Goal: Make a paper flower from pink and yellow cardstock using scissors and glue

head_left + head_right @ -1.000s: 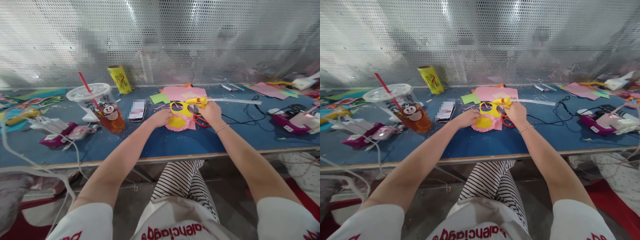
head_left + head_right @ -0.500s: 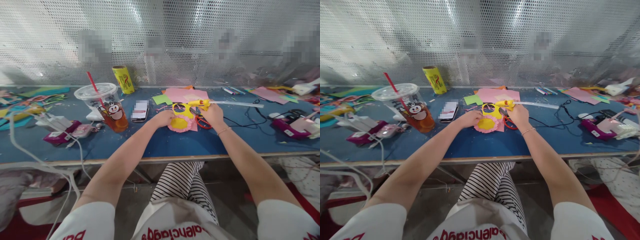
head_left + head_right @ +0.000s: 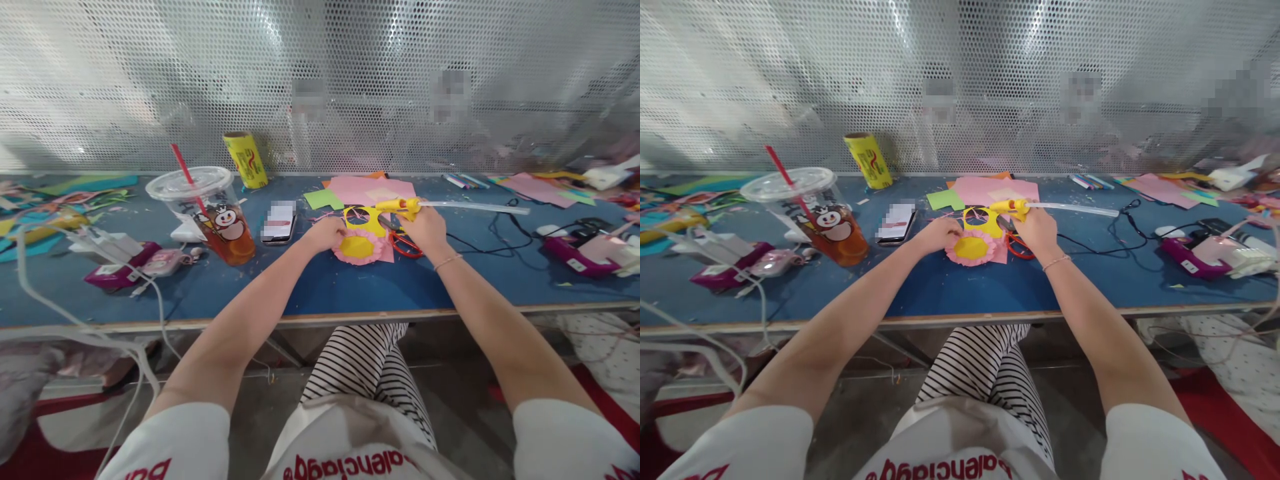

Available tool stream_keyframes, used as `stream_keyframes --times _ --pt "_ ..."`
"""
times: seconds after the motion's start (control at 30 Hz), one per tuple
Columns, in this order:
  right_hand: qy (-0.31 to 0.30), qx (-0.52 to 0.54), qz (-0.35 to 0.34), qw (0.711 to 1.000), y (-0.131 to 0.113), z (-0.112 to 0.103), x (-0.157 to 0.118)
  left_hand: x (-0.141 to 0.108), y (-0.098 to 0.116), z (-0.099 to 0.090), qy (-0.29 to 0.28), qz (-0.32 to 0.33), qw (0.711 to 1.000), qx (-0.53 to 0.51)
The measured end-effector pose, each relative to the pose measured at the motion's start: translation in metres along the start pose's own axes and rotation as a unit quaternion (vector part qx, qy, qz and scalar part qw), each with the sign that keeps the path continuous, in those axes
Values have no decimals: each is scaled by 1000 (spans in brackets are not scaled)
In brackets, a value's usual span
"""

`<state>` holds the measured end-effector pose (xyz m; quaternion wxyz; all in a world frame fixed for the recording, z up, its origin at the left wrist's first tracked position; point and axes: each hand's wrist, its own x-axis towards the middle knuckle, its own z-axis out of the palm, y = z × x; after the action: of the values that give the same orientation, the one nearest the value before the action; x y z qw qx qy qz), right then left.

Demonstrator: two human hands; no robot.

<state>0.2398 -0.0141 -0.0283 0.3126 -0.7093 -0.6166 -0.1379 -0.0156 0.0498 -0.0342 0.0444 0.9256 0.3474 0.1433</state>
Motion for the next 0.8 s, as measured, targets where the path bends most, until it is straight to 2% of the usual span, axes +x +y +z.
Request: stream_keyframes --times 0.13,0.3,0.57,0.8 --pt "4 -8 -11 1000 2 1 0 -1 -3 -4 38 -92 995 1" --pt "19 -11 -17 1000 4 3 1 -2 -8 -5 70 -140 988 -12" --pt "22 -7 -20 1000 6 5 1 -4 -8 -13 81 -146 986 -28" --pt "14 -3 -14 1000 5 3 1 -4 -11 -12 62 -135 989 -4"
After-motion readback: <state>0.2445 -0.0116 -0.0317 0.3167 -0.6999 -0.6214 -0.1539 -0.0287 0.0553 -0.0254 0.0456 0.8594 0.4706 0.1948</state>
